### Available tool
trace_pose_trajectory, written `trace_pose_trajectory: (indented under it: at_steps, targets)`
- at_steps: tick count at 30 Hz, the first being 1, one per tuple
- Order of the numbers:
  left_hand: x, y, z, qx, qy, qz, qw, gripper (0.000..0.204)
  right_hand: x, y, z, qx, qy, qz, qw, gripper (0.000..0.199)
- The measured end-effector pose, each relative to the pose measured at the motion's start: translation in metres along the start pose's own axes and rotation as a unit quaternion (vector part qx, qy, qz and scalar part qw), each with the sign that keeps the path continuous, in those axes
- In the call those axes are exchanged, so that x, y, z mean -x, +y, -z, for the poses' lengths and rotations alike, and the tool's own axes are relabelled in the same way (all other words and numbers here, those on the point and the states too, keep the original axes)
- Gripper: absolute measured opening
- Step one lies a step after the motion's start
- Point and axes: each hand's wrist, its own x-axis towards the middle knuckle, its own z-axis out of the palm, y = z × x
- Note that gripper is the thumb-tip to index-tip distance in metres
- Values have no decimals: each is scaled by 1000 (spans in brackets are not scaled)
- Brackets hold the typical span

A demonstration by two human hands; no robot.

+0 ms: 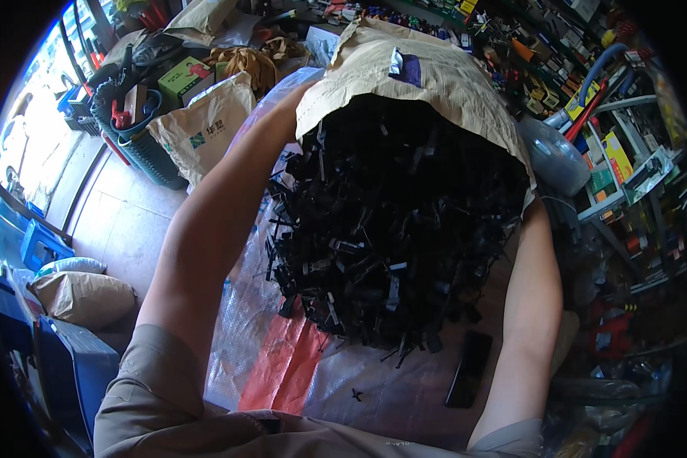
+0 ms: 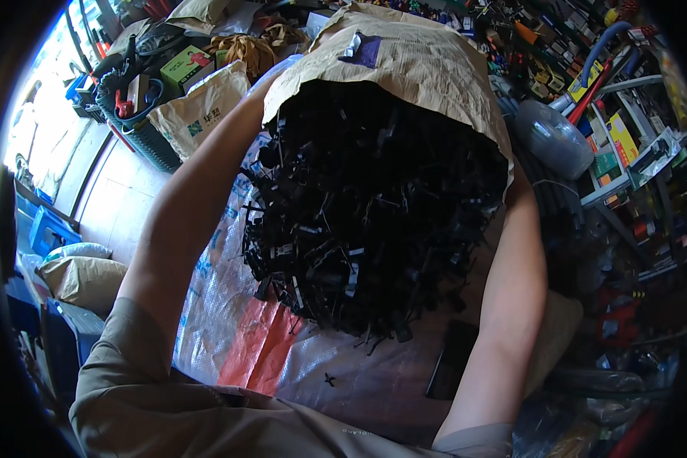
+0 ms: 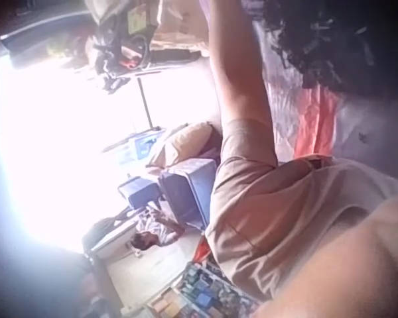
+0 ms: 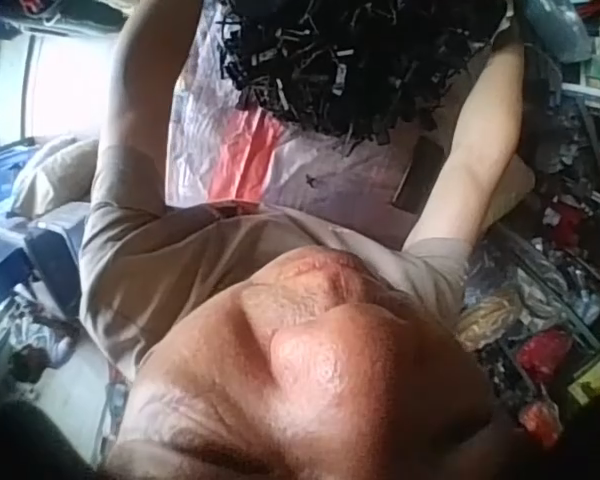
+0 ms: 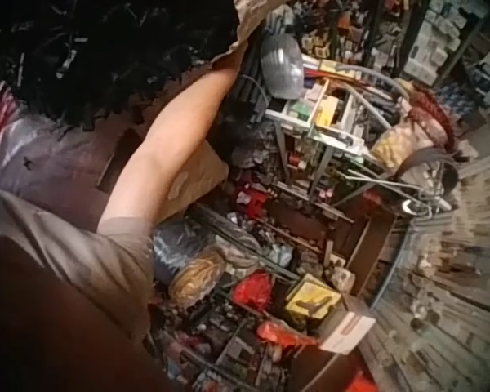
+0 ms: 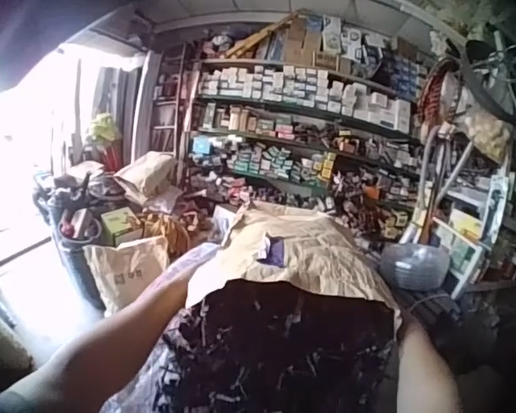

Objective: Assembling small black plastic components by hand.

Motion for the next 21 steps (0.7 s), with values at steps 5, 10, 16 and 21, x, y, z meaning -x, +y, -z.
trace_pose_trajectory:
  at_steps: [5, 10, 16, 21]
  targets:
    - [35, 3, 51, -317, -160, -194, 914, 53, 1, 1, 0, 11, -9, -32, 999, 59]
    - [117, -12, 20, -240, 26, -48, 969, 71, 20, 5, 31, 62, 90, -51, 993, 58]
    - [189, -48, 40, -344, 81, -72, 933, 80, 114, 20, 47, 137, 85, 29, 986, 84]
    - [215, -80, 24, -332, 77, -141, 930, 71, 176, 73, 5, 166, 32, 140, 976, 83]
